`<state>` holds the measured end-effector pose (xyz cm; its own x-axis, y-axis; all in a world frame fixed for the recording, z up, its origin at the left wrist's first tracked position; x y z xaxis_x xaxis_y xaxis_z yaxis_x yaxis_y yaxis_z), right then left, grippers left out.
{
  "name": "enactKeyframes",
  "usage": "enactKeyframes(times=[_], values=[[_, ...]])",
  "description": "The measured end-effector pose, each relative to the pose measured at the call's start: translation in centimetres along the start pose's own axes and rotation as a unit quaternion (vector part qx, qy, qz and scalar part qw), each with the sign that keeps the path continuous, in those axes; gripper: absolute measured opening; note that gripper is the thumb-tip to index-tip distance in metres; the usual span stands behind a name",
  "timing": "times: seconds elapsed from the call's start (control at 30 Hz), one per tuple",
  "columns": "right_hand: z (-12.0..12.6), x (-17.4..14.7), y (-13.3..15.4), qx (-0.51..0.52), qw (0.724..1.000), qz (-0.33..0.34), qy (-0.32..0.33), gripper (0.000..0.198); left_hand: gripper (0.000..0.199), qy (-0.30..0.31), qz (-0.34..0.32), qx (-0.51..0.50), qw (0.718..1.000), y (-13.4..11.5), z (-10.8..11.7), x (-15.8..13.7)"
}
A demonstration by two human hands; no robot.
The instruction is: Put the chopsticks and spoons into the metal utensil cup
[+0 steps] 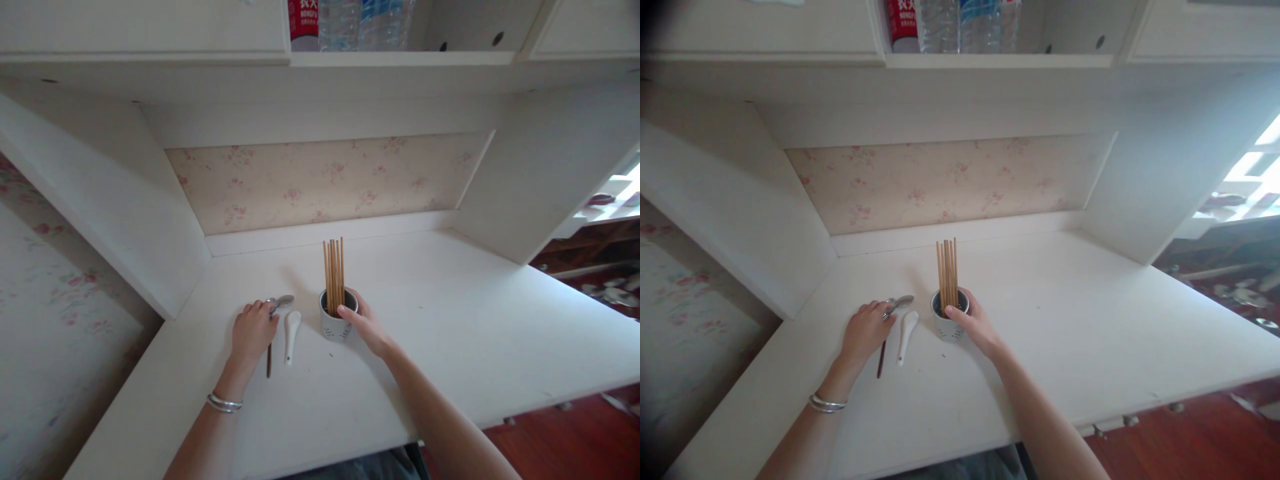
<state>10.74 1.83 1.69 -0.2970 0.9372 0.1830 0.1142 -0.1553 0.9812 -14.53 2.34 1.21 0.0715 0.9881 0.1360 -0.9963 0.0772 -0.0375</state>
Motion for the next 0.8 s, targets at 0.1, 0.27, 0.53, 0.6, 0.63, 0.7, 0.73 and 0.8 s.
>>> enactKeyframes(times=[0.1,0.27,0.53,0.6,0.63,0.7,0.73,0.8], values=[[0.0,0.0,-0.1,-0.005,1.000,0.000,-0.004,0.048,0.020,0.013,0.004,0.010,1.000,-0.3,-0.4,0.1],[0.0,0.0,-0.3,-0.005,1.000,-0.001,-0.009,0.046,0.019,0.003,0.002,0.004,1.000,-0.1,-0.9,0.4],[-0.1,-0.1,-0.1,0.000,1.000,0.004,-0.001,0.046,0.022,-0.024,0.022,0.020,0.999,0.2,-1.4,0.7],[0.0,0.0,-0.2,0.001,1.000,0.006,0.002,0.045,0.022,-0.025,0.019,0.024,0.999,0.2,-1.5,0.7],[0.0,0.0,-0.3,0.002,1.000,0.007,0.003,0.045,0.021,-0.024,0.016,0.024,0.999,0.2,-1.5,0.7],[0.0,0.0,-0.4,0.002,1.000,0.008,0.006,0.046,0.021,-0.023,0.014,0.025,0.999,0.1,-1.6,0.7],[0.1,0.0,-0.5,0.001,1.000,0.008,0.006,0.046,0.021,-0.024,0.014,0.023,0.999,0.1,-1.6,0.7],[0.1,0.0,-0.5,-0.001,1.000,0.006,0.008,0.046,0.022,-0.032,0.013,0.011,0.999,0.1,-1.5,0.7]])
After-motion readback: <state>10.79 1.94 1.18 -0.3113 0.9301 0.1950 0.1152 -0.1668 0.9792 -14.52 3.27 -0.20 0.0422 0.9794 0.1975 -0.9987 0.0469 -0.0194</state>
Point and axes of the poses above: each hand's wrist, its own x-axis towards the middle knuckle, its own z-axis out of the back of the hand, y = z × x, the point moved 3 cm from there along x, towards the middle knuckle, and after that the axes turned 7 degrees about y, right-handed, at the moved point
